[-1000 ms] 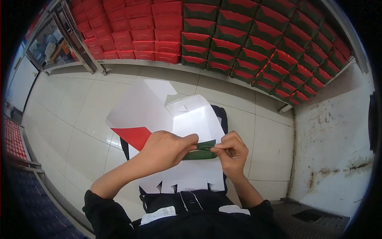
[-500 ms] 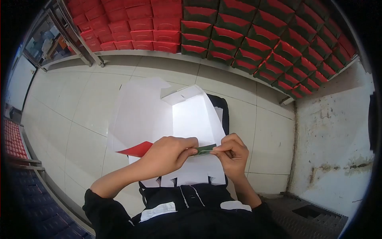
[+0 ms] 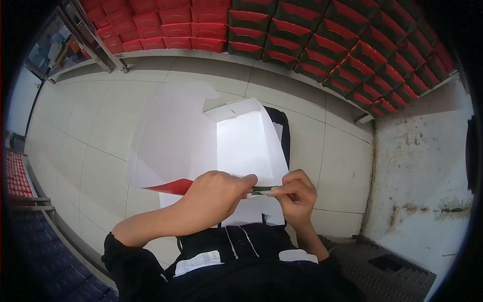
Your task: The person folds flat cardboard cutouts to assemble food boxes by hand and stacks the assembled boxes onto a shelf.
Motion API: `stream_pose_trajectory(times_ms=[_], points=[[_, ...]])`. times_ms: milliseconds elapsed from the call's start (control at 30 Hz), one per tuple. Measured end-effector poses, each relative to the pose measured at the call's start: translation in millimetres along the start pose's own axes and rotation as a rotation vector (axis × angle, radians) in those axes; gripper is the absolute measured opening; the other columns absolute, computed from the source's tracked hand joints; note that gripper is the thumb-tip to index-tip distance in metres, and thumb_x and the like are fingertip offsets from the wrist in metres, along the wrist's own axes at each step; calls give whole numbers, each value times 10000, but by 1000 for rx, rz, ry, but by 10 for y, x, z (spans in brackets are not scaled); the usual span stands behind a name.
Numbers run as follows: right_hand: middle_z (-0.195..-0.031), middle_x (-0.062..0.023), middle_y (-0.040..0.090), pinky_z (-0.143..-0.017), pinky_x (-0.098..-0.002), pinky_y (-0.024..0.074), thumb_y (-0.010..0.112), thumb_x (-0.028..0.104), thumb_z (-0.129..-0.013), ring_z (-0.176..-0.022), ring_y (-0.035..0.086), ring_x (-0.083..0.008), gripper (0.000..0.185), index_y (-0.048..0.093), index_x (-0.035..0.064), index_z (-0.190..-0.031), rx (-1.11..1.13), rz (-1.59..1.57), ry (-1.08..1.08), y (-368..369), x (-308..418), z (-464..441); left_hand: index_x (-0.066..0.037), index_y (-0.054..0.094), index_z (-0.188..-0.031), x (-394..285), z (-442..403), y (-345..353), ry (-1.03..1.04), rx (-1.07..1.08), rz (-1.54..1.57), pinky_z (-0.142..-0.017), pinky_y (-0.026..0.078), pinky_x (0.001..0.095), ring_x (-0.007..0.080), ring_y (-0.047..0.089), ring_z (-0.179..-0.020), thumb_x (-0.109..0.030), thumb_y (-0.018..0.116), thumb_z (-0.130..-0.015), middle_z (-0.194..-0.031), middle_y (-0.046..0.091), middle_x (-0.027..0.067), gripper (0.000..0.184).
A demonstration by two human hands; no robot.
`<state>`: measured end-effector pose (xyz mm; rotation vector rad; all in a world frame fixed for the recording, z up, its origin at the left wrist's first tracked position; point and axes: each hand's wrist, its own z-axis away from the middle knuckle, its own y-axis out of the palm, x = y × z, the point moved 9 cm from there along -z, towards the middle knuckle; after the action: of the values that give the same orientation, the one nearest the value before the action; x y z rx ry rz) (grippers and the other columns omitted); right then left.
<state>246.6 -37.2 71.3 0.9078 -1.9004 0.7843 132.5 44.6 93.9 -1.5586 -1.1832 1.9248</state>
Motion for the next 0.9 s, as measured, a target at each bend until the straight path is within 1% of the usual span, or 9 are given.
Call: stream_pose_trajectory(times_ms=[167,400,500,567,700,767,800,833,900], points=[[-717,-24,506,-464,-223,318,726,-68,-631,-593,460,-97,175,687,46,-758,230,-6,-98,122,122,-84,10,566,-868,-31,-8,55,43,40,8,-543,487,387,333,617,-608,-18,567,-749,-629,596,172,122],[-730,-36,501,-467,-214,303,744,-60,-595,-564,438,-99,182,686,50,-729,154,105,-210,100,195,-82,12,576,-859,-26,36,-10,3,16,-38,-531,485,378,327,612,-580,32,550,-706,-618,590,181,156],[-718,-29,500,-446,-239,321,727,-41,-591,-584,454,-100,208,695,68,-765,166,156,-323,126,290,-104,10,580,-841,-83,45,-142,26,-16,-89,-524,483,370,321,605,-560,41,551,-676,-599,584,169,170],[-721,-25,493,-426,-249,304,720,-37,-570,-570,436,-102,221,687,81,-754,274,205,-462,271,405,-84,7,584,-832,-114,41,-171,41,-35,-131,-521,482,367,319,601,-550,43,552,-661,-588,581,162,178],[-765,-15,497,-448,-246,314,735,-16,-596,-572,426,-102,196,677,93,-748,276,204,-390,334,271,-126,-11,591,-832,-126,23,-145,88,-73,-136,-535,478,361,311,601,-558,20,560,-670,-567,573,141,168],[-833,-14,500,-482,-244,329,750,16,-624,-579,421,-106,167,670,96,-747,212,135,-174,268,212,-266,-17,593,-840,-128,14,-196,98,-98,-97,-540,476,359,310,605,-571,11,563,-683,-568,574,137,162],[-923,-29,486,-516,-243,351,751,38,-656,-612,430,-109,294,639,102,-920,256,150,-141,301,158,-249,-23,603,-864,-80,-13,-238,24,-70,-35,-544,474,357,307,607,-582,-21,582,-702,-583,584,139,163],[-923,-29,486,-516,-243,351,751,38,-656,-612,430,-109,294,639,102,-920,253,149,-141,314,168,-262,-29,614,-889,-35,-29,-270,-50,-43,28,-548,472,355,303,609,-592,-52,602,-722,-599,594,140,169],[-948,-46,483,-520,-252,367,749,41,-667,-651,446,-131,479,541,106,-1094,286,-23,93,367,36,-330,-35,628,-893,-67,-29,-372,-56,-65,36,-550,471,352,301,610,-595,-92,622,-735,-619,605,140,168]])
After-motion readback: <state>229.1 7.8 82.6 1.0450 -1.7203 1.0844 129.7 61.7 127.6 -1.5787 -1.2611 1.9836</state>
